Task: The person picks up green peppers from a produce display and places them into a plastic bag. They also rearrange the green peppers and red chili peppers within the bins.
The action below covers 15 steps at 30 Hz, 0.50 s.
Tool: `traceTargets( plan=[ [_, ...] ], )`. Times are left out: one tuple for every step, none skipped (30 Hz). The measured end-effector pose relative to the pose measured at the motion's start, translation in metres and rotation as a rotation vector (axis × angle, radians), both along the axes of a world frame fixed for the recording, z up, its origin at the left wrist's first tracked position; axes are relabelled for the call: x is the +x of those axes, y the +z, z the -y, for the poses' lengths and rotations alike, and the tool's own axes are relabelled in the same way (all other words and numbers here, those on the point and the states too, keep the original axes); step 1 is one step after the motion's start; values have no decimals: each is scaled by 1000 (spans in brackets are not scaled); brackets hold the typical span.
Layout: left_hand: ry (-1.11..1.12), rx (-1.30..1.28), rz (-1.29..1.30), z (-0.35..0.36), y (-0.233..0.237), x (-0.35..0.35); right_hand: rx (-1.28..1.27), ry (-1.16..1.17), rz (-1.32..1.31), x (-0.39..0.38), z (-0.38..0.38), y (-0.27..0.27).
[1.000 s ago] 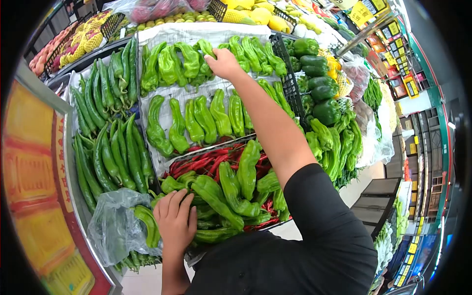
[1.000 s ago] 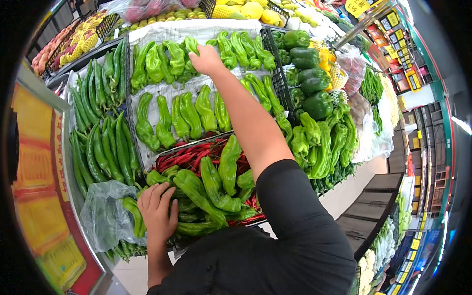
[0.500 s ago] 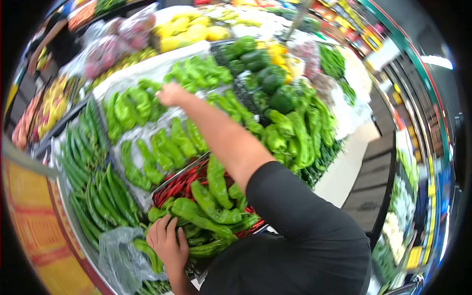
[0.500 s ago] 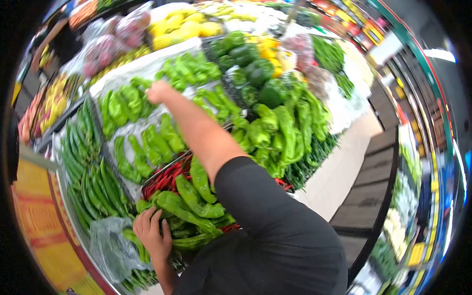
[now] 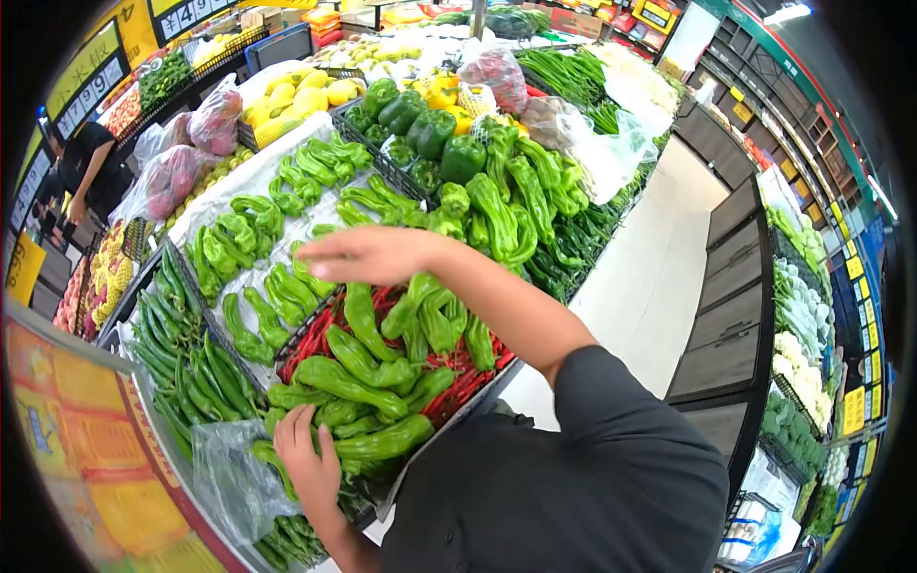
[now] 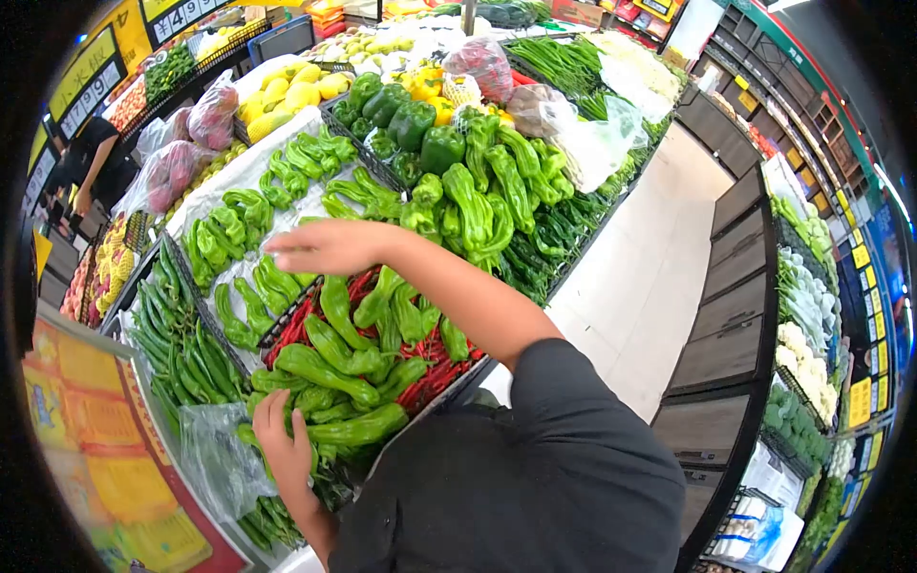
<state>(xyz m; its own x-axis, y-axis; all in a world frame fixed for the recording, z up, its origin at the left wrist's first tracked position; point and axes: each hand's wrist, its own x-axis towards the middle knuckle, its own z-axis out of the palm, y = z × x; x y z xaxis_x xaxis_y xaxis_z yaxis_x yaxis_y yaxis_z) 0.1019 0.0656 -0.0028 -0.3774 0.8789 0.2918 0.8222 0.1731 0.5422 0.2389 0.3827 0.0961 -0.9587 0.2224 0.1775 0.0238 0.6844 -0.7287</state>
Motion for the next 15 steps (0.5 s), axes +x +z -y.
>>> traceTargets(
  plan=[
    [1,-5,34,3,4,6,-71,38,30,24,18,4],
    [3,-12,69,7,6,11,-145,76,62,46,34,6],
    [-29,-21,67,11,2,12,-178,84,82,65,49,6],
    [-49,-41,52,15,0,16,-213,96,104,81,64,4],
    [-66,-62,37,19,0,20,-250,60,111,94,76,-10],
    [-82,-82,24,23,-1,23,-286,26,120,105,86,-25],
    [-81,-92,15,26,-2,27,-263,10,137,116,96,-31],
    [-90,-96,-6,29,-4,31,-277,-6,145,125,104,-39],
    [-94,-105,-26,32,-8,33,-294,-16,154,132,111,-48],
    [-91,-119,-45,37,-11,34,-315,-19,164,137,117,-58],
    [-95,-118,-38,41,-11,36,-260,-37,188,141,121,-67],
    [-100,-114,-34,42,-11,38,-203,-54,207,143,124,-75],
    [-100,-118,-27,45,-14,40,-181,-85,228,145,126,-81],
    [-93,-121,-31,48,-13,42,-128,-112,202,146,129,-85],
    [-95,-121,-35,49,-12,44,-106,-139,203,144,131,-82]
  ],
)
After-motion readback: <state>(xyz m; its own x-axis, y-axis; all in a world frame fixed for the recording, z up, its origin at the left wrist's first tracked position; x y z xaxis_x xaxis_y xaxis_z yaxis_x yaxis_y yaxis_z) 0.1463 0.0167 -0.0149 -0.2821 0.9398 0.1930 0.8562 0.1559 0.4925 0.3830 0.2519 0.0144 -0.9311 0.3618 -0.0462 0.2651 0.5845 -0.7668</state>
